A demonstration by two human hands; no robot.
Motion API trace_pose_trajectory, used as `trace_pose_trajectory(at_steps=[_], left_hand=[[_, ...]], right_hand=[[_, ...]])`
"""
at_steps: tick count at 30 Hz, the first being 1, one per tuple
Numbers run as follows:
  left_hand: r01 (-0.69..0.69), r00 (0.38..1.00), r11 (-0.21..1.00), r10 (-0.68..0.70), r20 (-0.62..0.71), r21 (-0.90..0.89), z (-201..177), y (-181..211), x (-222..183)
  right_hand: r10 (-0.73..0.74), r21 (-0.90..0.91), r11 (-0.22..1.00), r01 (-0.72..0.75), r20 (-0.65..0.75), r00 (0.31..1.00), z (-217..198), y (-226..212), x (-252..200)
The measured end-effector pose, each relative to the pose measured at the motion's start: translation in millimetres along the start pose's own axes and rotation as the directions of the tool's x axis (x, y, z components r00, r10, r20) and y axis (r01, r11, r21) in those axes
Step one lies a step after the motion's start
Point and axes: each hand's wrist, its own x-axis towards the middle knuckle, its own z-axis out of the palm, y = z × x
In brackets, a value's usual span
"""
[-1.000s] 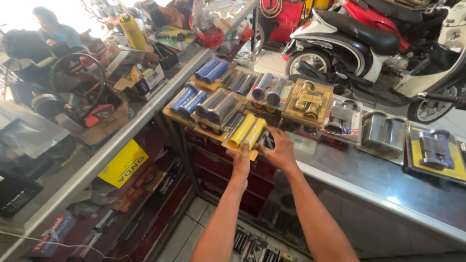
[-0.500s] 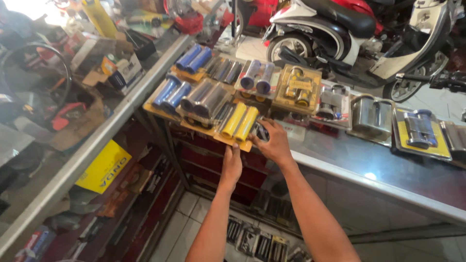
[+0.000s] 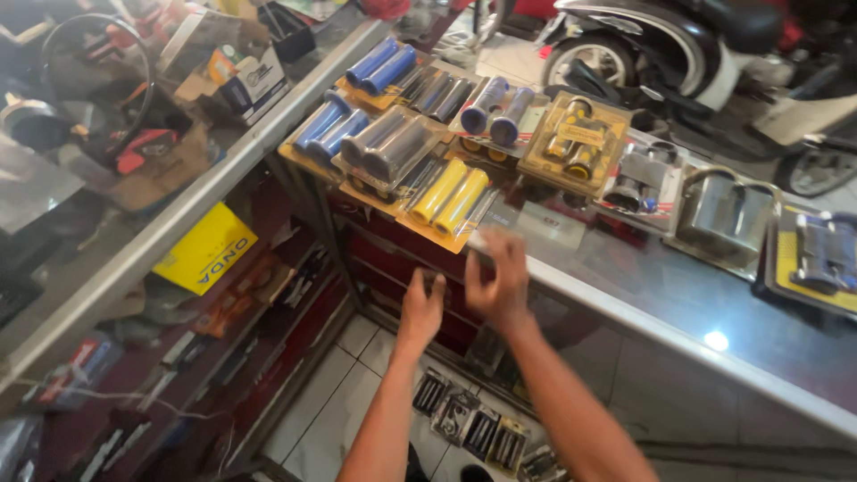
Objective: The person repeatedly picks up packaged cylindrical items from a lower shelf and places them on a glass display counter. They arrange the items in rows and also hang some packages on a wall grid rack.
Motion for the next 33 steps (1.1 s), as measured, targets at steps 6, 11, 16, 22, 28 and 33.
trace_pose_trajectory(at_steps=[6, 11, 16, 22, 28, 33], left_hand=[[0.023, 0.999, 0.985, -0.016, -0.042, 0.172, 16.3, -19.3, -56.0], [0.077, 0.994, 0.95, -0.05, -0.097, 0.302, 26.6, -42.3, -91.6], [0.148, 0.988, 0.95, -0.13, -0.081, 0.276, 31.8, -84.5, -106.0], [0.122, 0.986, 0.954, -0.085, -0.141, 0.274, 30.2, -217.3, -100.4], [0.18, 0.97, 0.954, -0.131, -0.207, 0.241, 38.3, -383.0, -108.9], [0.125, 0.971, 0.969, -0.075, -0.227, 0.214, 61.7, -486.7, -96.5]], right_hand=[[0.039, 0.114, 0.99, -0.077, 0.303, 0.952, -14.5, 2.6, -97.3], [0.188, -0.014, 0.976, -0.217, 0.555, 0.811, -16.9, 36.5, -150.4], [0.225, -0.047, 0.965, -0.258, 0.653, 0.724, -1.9, 60.8, -201.6], [0.251, -0.056, 0.953, -0.299, 0.7, 0.668, 49.1, 112.7, -296.1], [0.317, -0.142, 0.932, -0.334, 0.767, 0.557, 102.7, 171.9, -409.9], [0.251, -0.057, 0.946, -0.32, 0.754, 0.607, 142.3, 220.7, -499.5]])
